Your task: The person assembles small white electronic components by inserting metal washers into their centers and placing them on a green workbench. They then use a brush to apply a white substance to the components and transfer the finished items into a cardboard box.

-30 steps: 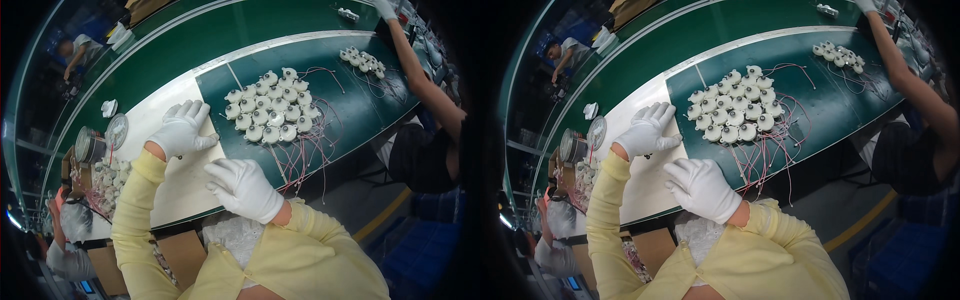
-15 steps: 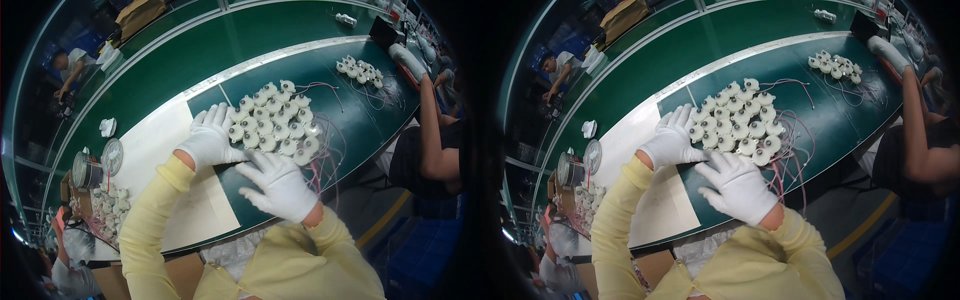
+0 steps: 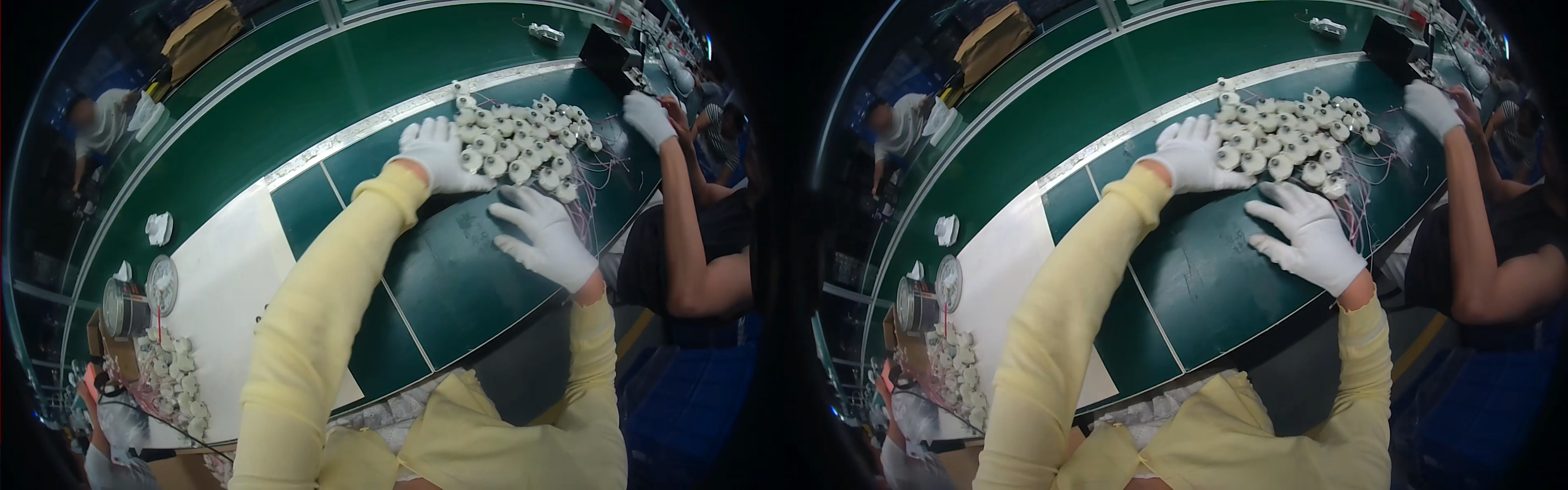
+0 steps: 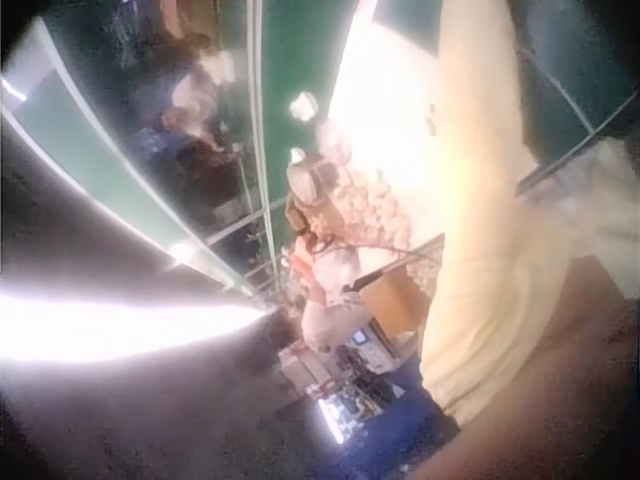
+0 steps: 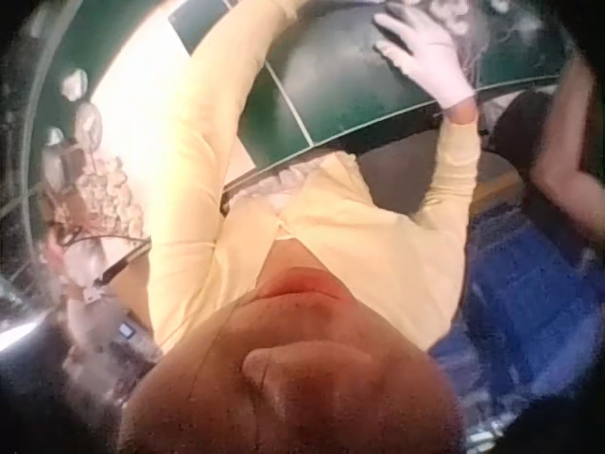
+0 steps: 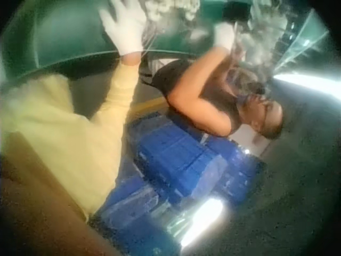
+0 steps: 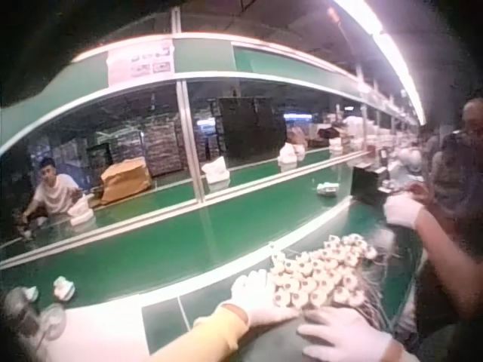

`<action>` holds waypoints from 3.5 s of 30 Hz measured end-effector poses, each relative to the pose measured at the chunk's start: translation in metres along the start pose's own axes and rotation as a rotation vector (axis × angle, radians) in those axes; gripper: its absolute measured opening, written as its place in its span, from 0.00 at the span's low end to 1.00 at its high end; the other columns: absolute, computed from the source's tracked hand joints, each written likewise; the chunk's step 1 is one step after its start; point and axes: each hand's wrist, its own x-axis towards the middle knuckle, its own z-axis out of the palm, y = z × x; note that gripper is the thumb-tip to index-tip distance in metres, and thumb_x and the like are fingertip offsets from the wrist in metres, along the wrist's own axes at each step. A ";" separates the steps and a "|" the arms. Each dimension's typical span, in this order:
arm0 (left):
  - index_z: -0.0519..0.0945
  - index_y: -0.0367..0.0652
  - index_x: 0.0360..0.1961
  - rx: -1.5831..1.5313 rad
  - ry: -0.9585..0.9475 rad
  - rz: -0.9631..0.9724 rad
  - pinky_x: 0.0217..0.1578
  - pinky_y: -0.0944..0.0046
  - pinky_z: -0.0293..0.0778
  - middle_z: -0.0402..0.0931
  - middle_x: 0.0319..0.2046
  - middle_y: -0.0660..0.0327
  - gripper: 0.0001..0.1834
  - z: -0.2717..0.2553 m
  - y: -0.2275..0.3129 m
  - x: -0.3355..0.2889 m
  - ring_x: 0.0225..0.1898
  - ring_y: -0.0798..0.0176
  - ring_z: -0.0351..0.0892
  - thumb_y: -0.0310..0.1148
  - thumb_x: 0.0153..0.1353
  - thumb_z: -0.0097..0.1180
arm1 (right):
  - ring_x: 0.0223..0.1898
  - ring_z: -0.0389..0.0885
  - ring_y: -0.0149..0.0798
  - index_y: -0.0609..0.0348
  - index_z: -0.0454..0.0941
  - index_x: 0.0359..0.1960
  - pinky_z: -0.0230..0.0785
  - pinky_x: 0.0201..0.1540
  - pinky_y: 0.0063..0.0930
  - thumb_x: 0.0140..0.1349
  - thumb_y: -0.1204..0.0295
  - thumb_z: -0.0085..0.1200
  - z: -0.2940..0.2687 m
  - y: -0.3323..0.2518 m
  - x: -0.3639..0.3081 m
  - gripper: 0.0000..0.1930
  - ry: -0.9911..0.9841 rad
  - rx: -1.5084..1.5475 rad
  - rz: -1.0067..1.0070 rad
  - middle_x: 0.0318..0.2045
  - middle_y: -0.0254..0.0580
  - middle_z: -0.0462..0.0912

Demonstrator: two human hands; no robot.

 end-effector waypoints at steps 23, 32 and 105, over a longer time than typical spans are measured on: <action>0.72 0.34 0.50 0.347 0.853 0.023 0.49 0.55 0.70 0.75 0.45 0.50 0.28 -0.208 0.037 -0.469 0.46 0.50 0.75 0.42 0.52 0.61 | 0.53 0.74 0.42 0.58 0.66 0.61 0.64 0.54 0.33 0.60 0.65 0.52 -0.118 -0.246 0.110 0.26 0.351 0.880 -0.872 0.57 0.51 0.71; 0.69 0.34 0.54 0.451 0.774 -0.118 0.52 0.57 0.69 0.72 0.50 0.50 0.31 -0.213 0.047 -0.525 0.50 0.52 0.73 0.40 0.53 0.61 | 0.55 0.72 0.43 0.58 0.63 0.63 0.63 0.56 0.37 0.60 0.62 0.53 -0.057 -0.287 0.130 0.30 0.270 1.080 -0.780 0.59 0.52 0.69; 0.76 0.35 0.41 -0.207 0.425 -1.443 0.46 0.56 0.70 0.78 0.40 0.43 0.20 -0.101 -0.265 -0.685 0.44 0.45 0.77 0.44 0.62 0.47 | 0.27 0.75 0.53 0.68 0.68 0.56 0.68 0.30 0.42 0.63 0.79 0.46 0.087 -0.197 -0.028 0.18 -0.088 0.665 -0.465 0.32 0.58 0.80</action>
